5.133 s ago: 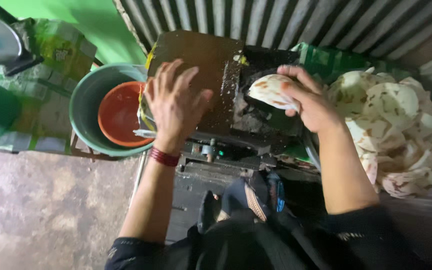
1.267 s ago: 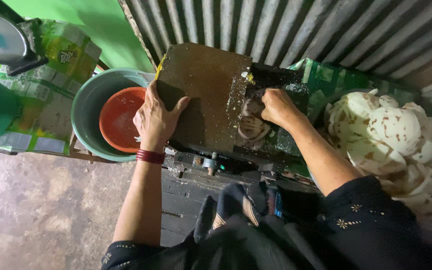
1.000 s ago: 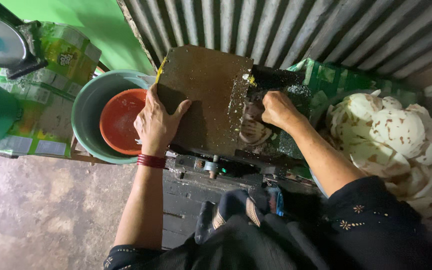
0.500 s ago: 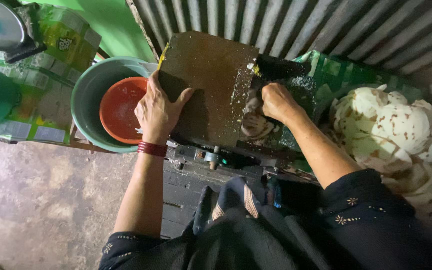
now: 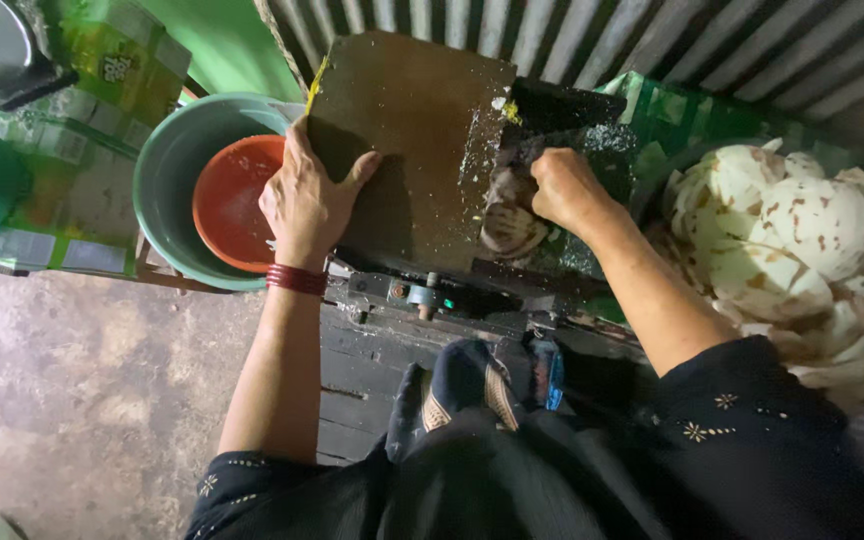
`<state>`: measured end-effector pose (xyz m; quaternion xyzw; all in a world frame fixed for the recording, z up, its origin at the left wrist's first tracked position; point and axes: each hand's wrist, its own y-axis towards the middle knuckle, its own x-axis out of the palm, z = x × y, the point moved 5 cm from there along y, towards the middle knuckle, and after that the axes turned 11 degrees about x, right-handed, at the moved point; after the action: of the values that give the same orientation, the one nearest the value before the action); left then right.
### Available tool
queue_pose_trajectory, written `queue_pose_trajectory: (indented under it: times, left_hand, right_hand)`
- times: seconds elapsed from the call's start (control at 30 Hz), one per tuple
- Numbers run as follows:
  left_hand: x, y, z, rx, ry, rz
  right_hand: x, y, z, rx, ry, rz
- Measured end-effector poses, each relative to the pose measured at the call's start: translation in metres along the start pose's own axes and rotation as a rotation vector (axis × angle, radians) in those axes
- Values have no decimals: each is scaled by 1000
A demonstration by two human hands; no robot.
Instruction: The person sits at a manual coconut grating machine and presses halved coconuts against the rotating grating drum, holding the machine steady with one hand while feeding coconut halves with the other. Grated coconut collects in a basin below, and the person picks new coconut halves from a large pile of husked coconuts beside the machine.
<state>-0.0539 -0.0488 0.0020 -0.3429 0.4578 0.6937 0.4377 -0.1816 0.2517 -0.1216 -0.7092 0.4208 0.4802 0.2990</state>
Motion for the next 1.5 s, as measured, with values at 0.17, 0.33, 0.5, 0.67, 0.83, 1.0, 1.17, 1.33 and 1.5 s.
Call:
queue_pose_trajectory:
  times: [0.17, 0.33, 0.5, 0.67, 0.83, 1.0, 1.17, 1.33, 1.5]
  left_hand:
    - [1, 3, -2, 0, 23, 24]
    - [3, 3, -4, 15, 17, 30]
    - [2, 4, -5, 11, 5, 34]
    - [-1, 4, -4, -18, 13, 20]
    - [-4, 1, -4, -37, 3, -1]
    - [-3, 1, -6, -83, -14, -48]
    - [-6, 1, -2, 14, -15, 29]
    - [-3, 4, -7, -40, 5, -22]
    - [-4, 6, -5, -30, -22, -4]
  right_hand:
    - [9, 5, 6, -19, 36, 23]
    - [10, 5, 8, -22, 95, 11]
    - [14, 10, 4, 75, 36, -119]
    - [15, 11, -1, -5, 67, -52]
    - [16, 9, -7, -58, 55, 24]
    - [-22, -33, -24, -48, 91, 13]
    - [-61, -79, -50, -109, 100, -185]
    - [-56, -76, -51, -26, 294, -291]
    - [-40, -70, -42, -51, 356, -77]
